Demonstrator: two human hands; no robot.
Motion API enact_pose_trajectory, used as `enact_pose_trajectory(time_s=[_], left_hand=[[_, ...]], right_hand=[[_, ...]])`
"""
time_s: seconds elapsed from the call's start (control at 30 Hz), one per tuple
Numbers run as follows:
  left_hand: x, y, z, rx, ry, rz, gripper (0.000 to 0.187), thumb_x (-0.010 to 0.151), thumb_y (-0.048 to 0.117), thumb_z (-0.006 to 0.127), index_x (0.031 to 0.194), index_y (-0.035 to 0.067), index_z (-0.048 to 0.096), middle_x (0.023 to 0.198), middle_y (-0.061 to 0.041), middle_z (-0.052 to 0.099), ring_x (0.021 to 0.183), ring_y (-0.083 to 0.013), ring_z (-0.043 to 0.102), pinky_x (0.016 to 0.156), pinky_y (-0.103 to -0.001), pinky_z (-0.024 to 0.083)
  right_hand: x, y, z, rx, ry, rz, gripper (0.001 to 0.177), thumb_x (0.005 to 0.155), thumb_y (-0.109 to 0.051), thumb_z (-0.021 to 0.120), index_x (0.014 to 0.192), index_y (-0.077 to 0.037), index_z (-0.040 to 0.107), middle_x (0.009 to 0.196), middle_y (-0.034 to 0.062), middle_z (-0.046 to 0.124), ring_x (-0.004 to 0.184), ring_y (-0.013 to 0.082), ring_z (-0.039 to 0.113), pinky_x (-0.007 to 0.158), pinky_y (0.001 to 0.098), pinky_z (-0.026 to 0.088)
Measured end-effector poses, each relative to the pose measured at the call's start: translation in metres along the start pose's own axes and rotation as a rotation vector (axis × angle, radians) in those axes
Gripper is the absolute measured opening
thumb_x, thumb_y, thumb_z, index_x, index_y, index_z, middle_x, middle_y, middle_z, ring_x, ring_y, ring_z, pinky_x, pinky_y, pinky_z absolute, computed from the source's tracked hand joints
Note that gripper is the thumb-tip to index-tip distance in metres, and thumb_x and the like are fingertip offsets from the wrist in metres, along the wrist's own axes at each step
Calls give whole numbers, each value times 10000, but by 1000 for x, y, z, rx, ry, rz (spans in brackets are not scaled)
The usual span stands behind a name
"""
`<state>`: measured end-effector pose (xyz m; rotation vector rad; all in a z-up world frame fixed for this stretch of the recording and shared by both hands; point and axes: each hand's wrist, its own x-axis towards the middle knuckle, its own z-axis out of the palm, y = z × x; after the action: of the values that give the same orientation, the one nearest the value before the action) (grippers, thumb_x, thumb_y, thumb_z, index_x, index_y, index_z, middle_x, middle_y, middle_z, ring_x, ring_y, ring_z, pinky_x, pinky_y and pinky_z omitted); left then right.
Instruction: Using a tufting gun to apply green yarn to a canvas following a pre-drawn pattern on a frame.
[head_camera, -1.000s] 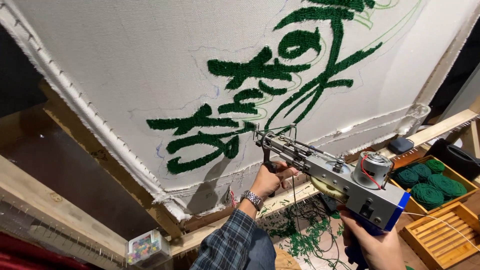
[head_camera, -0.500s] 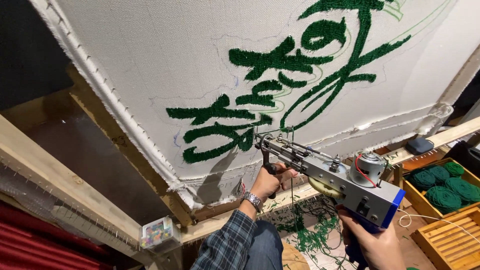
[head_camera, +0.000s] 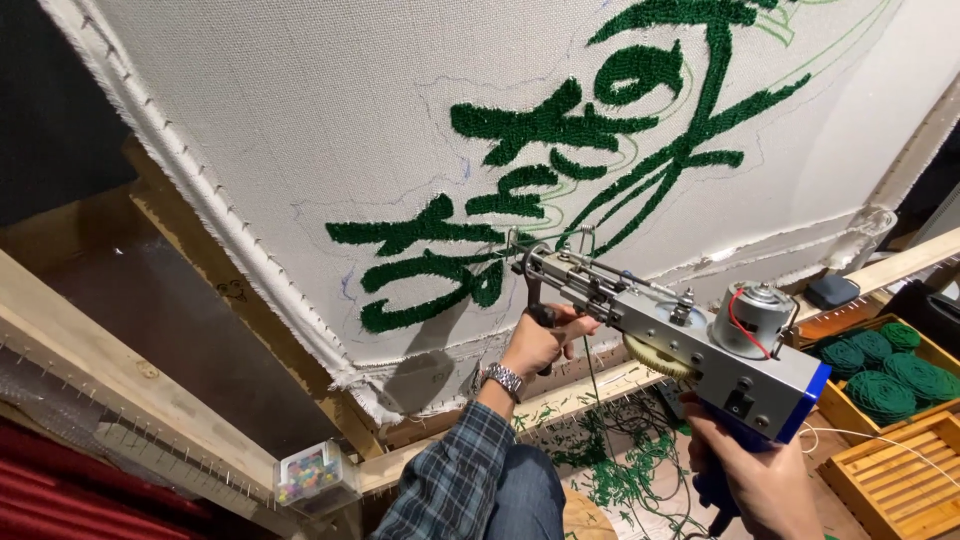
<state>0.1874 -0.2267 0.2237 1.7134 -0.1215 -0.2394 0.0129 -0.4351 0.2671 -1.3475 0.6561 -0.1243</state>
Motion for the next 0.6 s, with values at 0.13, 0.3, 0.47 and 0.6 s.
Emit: enact_pose_trajectory(time_s=[0.13, 0.3, 0.47, 0.6], left_hand=[[11, -5, -3, -216, -26, 65, 172, 903, 201, 810, 853, 100, 680, 941, -182, 807, 470, -101, 569, 536, -239, 546], [18, -5, -11, -180, -44, 146, 284, 934, 206, 780, 722, 104, 621, 843, -181, 784, 691, -159, 737, 701, -297, 605], [14, -3, -17, -104, 10, 113, 208, 874, 269, 841, 838, 99, 727, 609, -49, 672, 517, -124, 630, 630, -265, 522], [16, -3, -20, -55, 10, 63, 281, 837, 324, 855, 971, 91, 771, 616, -48, 675, 505, -99, 596, 574, -256, 472]], right_hand=[[1, -2, 4, 30, -40, -83, 407, 890, -7, 757, 1241, 90, 575, 847, 329, 609, 686, 419, 563, 602, 534, 471], [5, -2, 10, 44, -66, -126, 437, 887, 18, 742, 1302, 51, 609, 917, 303, 652, 723, 385, 583, 673, 501, 513], [3, -12, 15, -70, -43, -56, 464, 892, -49, 748, 1295, 57, 545, 997, 322, 648, 804, 423, 621, 727, 550, 545], [-8, -25, 23, -183, 4, -24, 621, 853, -92, 758, 1404, -11, 485, 1171, 305, 683, 973, 412, 668, 900, 548, 561]])
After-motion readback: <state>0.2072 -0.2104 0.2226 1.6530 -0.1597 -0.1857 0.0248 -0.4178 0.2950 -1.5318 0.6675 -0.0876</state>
